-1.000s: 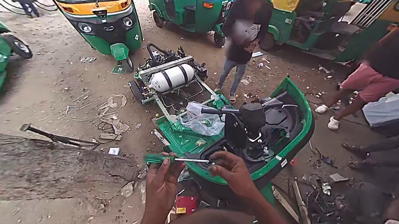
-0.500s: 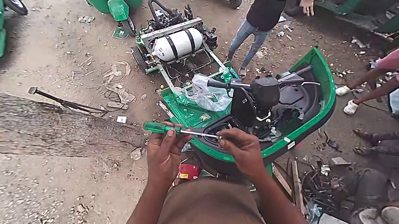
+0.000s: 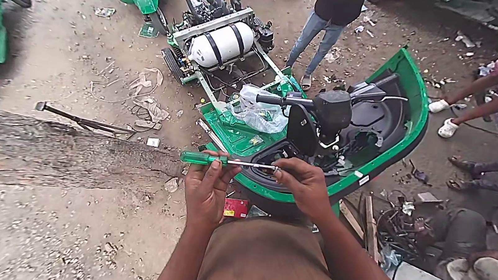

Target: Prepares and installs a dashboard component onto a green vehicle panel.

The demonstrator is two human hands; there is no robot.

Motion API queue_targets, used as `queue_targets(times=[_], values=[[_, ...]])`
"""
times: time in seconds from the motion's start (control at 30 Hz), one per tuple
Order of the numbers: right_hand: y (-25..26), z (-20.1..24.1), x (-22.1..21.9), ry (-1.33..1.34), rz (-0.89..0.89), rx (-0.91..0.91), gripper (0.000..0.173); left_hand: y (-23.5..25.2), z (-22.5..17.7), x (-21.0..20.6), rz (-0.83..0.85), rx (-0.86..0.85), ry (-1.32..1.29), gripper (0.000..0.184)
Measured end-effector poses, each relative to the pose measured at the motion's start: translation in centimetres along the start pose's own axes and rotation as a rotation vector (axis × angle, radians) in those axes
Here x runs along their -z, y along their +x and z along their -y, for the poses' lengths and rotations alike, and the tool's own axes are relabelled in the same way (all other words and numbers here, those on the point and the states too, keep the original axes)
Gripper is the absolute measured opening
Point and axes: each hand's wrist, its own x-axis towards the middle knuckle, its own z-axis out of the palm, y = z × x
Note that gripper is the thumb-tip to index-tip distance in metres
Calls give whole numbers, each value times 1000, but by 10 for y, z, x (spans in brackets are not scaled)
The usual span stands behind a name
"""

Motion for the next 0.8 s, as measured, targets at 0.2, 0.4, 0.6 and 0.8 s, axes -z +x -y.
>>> queue_targets(times=[0.2, 0.4, 0.6, 0.8], values=[[6, -3, 11, -49, 12, -24, 16, 5, 7, -3, 18, -2, 53, 20], [18, -18, 28, -199, 74, -111, 18, 28, 15, -3, 103, 11, 193, 23], [48, -69, 58, -190, 265, -485, 17, 91, 69, 3, 77, 285, 444, 28], [77, -159, 94, -416, 499, -680, 20, 144, 164, 25, 76, 564, 754, 35]])
